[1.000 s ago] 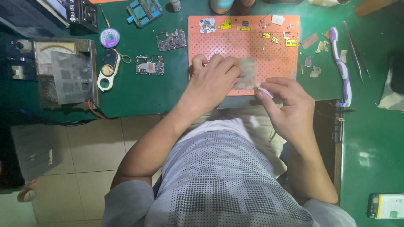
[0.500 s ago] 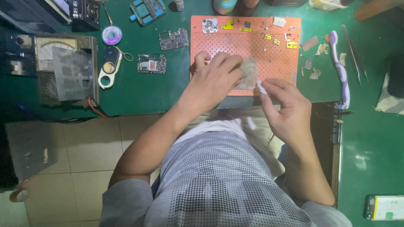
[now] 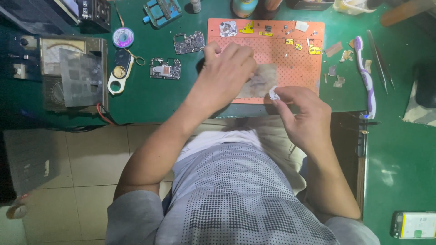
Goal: The person uses a soldering iron and solder to work on a small component on a mat. They then use a toothbrush to scrub the mat and wipe it with a tissue. Finally, they apply a substance from a small container onto a transparent sheet using a tool.
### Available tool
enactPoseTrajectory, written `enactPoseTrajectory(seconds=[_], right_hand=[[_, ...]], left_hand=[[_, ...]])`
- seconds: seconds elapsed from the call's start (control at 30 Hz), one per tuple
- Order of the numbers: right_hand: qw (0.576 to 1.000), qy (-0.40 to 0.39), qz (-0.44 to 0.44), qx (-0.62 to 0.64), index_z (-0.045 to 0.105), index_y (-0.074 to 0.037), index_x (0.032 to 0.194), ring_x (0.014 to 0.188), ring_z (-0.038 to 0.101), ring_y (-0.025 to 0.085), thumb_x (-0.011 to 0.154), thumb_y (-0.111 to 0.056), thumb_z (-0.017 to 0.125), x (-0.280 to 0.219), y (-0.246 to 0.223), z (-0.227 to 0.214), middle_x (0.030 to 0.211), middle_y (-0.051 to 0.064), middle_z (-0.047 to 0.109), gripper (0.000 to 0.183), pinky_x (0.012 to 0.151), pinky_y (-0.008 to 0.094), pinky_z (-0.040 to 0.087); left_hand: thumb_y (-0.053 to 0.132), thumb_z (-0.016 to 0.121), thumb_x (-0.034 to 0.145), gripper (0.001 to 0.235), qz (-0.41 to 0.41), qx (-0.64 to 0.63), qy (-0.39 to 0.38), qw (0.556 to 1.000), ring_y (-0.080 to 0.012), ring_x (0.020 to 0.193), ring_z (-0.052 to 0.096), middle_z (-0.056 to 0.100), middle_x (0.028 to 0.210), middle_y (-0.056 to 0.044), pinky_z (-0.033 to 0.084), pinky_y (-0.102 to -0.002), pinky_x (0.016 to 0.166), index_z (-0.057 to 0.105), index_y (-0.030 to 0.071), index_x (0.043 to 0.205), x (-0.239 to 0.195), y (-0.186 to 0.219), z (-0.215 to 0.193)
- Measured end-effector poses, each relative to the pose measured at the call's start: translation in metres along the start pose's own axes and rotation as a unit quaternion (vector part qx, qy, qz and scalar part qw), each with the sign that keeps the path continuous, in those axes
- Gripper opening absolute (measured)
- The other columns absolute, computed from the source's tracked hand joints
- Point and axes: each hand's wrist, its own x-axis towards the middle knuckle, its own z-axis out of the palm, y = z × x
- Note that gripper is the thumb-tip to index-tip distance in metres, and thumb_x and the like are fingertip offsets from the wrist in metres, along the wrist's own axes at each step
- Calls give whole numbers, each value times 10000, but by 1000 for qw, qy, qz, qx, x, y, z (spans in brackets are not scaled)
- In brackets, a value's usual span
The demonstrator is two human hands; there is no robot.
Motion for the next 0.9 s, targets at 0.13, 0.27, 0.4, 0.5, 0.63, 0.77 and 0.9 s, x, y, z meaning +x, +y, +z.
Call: enactPoseTrajectory(seconds=[0.13, 0.27, 0.4, 0.5, 0.63, 0.77, 0.9], right_hand=[[999, -13, -33, -26, 615, -123, 963, 857, 574, 194, 814, -75, 633, 13, 9, 20, 955, 20, 633, 158, 782, 293, 406], [982, 3, -175, -77, 559, -110, 804, 573, 486, 268, 746, -71, 516, 24, -6, 30, 777, 33, 614, 81, 471, 365, 256], [964, -91, -238, -69, 588, -166, 981, 746, 501, 198, 762, -137, 590, 3, -10, 39, 1006, -34, 609, 221, 626, 342, 296], [979, 56, -136, -143, 592, -159, 978, 631, 465, 255, 881, -174, 560, 20, 12, 39, 1002, 8, 636, 103, 574, 356, 268], [978, 0, -148, -145, 579, -185, 879, 546, 467, 301, 770, -112, 491, 19, 1, 35, 785, -2, 620, 158, 463, 382, 198], [984, -39, -168, -49, 603, -174, 895, 736, 505, 202, 788, -157, 593, -5, 3, 21, 870, -43, 600, 109, 678, 337, 321], [997, 40, -69, -2, 599, -79, 884, 745, 554, 233, 810, -69, 600, -7, 10, 9, 891, 66, 579, 74, 646, 315, 432]], left_hand=[[176, 524, 834, 157, -24, -69, -30, 997, -198, 679, 422, 434, 694, 14, 261, -360, 633, 486, 162, 683, -5, -9, 16], [206, 517, 828, 161, -52, -142, -88, 985, -223, 731, 462, 502, 694, 5, 266, -390, 651, 537, 150, 678, -5, -8, 20], [210, 539, 823, 153, -55, -149, -107, 981, -244, 740, 483, 537, 698, -14, 284, -416, 654, 563, 126, 698, -1, -12, 21], [134, 534, 814, 134, -60, -159, -136, 976, -248, 764, 481, 537, 708, -8, 271, -407, 653, 556, 158, 684, 0, -10, 19], [114, 537, 811, 119, -51, -161, -130, 977, -250, 762, 470, 519, 705, -17, 264, -403, 648, 535, 141, 695, 3, -10, 17], [189, 502, 823, 133, -57, -144, 21, 988, -182, 675, 456, 472, 649, 13, 264, -379, 670, 512, 142, 699, -7, 11, 25], [169, 450, 866, 152, -43, -121, 117, 985, -131, 723, 441, 437, 689, 29, 277, -381, 715, 521, 159, 731, -25, 19, 34]])
